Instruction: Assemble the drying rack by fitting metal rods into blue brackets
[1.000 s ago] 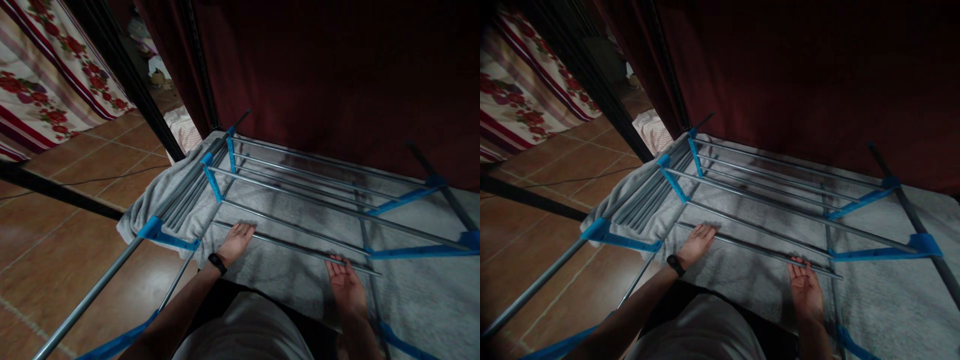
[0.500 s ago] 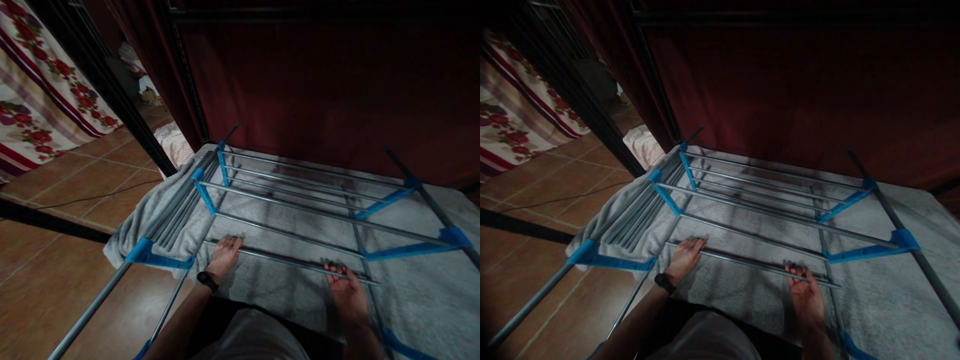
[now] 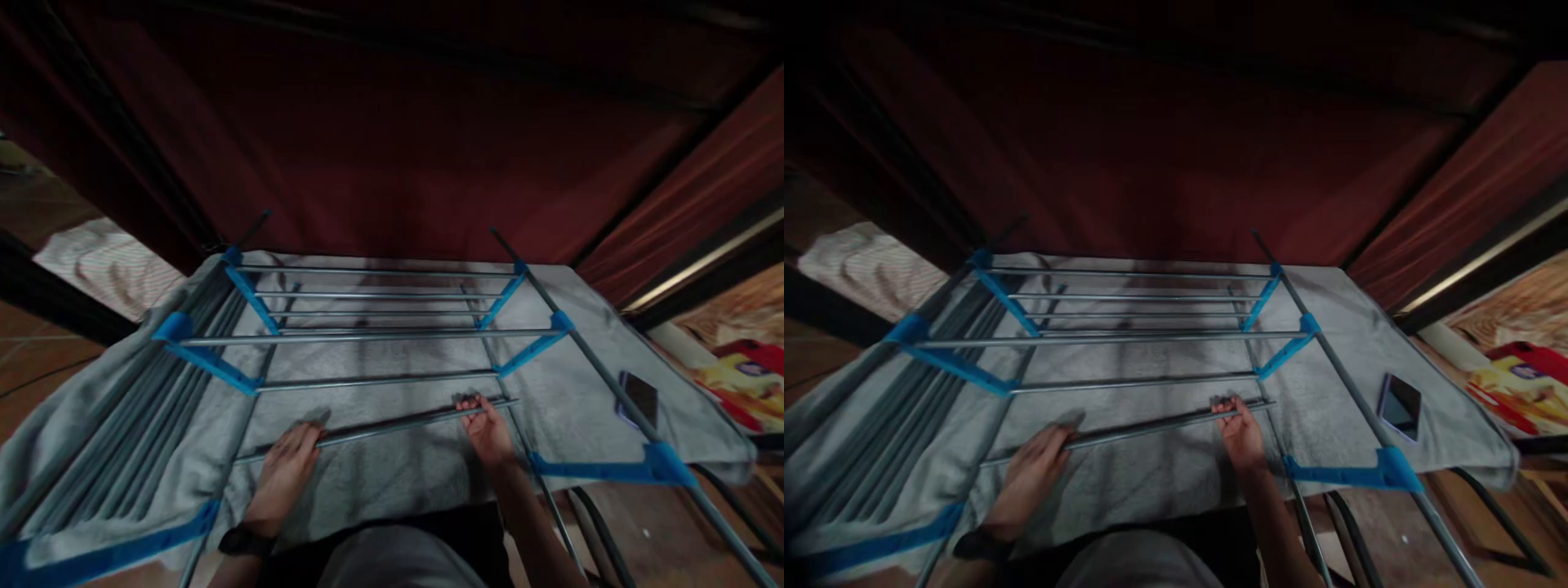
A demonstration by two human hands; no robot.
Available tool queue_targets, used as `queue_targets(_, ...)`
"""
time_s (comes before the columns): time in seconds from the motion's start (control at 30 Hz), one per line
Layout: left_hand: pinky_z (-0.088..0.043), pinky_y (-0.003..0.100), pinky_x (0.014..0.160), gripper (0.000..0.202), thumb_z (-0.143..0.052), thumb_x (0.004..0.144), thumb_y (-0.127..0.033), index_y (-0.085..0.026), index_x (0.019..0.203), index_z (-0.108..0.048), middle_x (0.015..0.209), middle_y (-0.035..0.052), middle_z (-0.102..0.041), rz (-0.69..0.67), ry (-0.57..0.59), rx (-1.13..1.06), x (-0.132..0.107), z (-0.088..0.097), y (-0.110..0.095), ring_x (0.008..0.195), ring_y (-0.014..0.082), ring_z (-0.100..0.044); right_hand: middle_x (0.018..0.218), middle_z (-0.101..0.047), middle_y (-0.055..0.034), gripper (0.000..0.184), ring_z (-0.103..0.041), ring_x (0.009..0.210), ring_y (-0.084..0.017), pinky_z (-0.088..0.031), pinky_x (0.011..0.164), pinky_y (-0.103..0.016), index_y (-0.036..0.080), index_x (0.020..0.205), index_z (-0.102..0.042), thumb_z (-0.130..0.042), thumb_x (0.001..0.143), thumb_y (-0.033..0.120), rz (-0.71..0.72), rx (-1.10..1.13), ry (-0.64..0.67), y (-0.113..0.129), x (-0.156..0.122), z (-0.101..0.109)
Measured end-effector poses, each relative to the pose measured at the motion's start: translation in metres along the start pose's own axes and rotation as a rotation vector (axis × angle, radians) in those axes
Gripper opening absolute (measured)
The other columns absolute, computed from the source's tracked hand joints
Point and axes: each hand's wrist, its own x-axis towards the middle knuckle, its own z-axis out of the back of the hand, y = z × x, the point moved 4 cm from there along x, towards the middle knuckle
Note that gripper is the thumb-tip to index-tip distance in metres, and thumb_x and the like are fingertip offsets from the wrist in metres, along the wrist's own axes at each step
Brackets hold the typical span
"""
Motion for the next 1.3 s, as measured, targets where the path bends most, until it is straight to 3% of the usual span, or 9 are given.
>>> queue_targets(0.23,-0.055,0.039,0.088,0.024,-0.044,0.102,-0.028,-0.027,0.099,-0.068,0.099,0.004,-0.078,-0.113,-0.057,0.036,0.008,0.01,0.0,0.091,0.0232,-0.073,0.073,-0.067,0.0058,0.02,-0.069,0.078,-0.013,-0.059,0.093,-0.032,0.024,0.081,-0.068,-0.085,0.076,0.035,-0.016,0.066,-0.031,0.01,-0.003,-0.009)
queue_targets(0.4,-0.051,0.041,0.09,0.025,-0.045,0.101,-0.024,-0.027,0.101,-0.069,0.103,0.004,-0.077,-0.184,-0.06,0.049,0.013,0.013,0.001,0.098,0.0248,-0.071,0.072,-0.067,0.0044,0.021,-0.069,0.078,-0.015,-0.058,0.091,-0.034,0.023,0.081,-0.068,-0.084,0.075,0.035,-0.013,0.074,-0.028,0.015,-0.003,-0.007)
queue_targets(0.57,-0.048,0.041,0.087,0.028,-0.042,0.099,-0.021,-0.025,0.106,-0.069,0.105,0.0059,-0.077,-0.117,-0.032,0.088,0.013,0.009,0.011,0.102,0.0266,-0.069,0.074,-0.069,0.0036,0.028,-0.071,0.083,-0.017,-0.058,0.092,-0.035,0.023,0.079,-0.067,-0.087,0.074,0.04,-0.019,0.014,-0.029,0.017,0.0,-0.004)
queue_targets(0.8,-0.051,0.041,0.087,0.03,-0.043,0.1,-0.039,-0.022,0.106,-0.066,0.094,0.0062,-0.073,0.098,-0.052,0.014,0.01,0.003,0.016,0.091,0.0267,-0.068,0.08,-0.072,0.0015,0.028,-0.071,0.085,-0.019,-0.059,0.083,-0.035,0.023,0.084,-0.067,-0.084,0.079,0.045,-0.01,-0.053,-0.064,0.022,0.004,0.002)
queue_targets(1.07,-0.051,0.041,0.086,0.027,-0.043,0.102,-0.039,-0.022,0.103,-0.065,0.094,0.0054,-0.073,0.048,-0.039,-0.006,0.011,0.005,0.013,0.091,0.0264,-0.069,0.087,-0.073,0.0016,0.02,-0.071,0.092,-0.02,-0.057,0.095,-0.04,0.026,0.087,-0.068,-0.082,0.074,0.032,0.043,0.005,-0.026,0.015,0.004,0.01)
queue_targets(1.3,-0.05,0.042,0.088,0.026,-0.044,0.102,-0.039,-0.023,0.108,-0.063,0.096,0.0061,-0.074,0.045,-0.063,0.0,0.013,0.007,0.01,0.093,0.0273,-0.069,0.089,-0.075,0.0005,0.025,-0.072,0.093,-0.019,-0.059,0.095,-0.039,0.025,0.087,-0.068,-0.087,0.075,0.036,0.06,-0.006,-0.048,0.011,0.004,0.011)
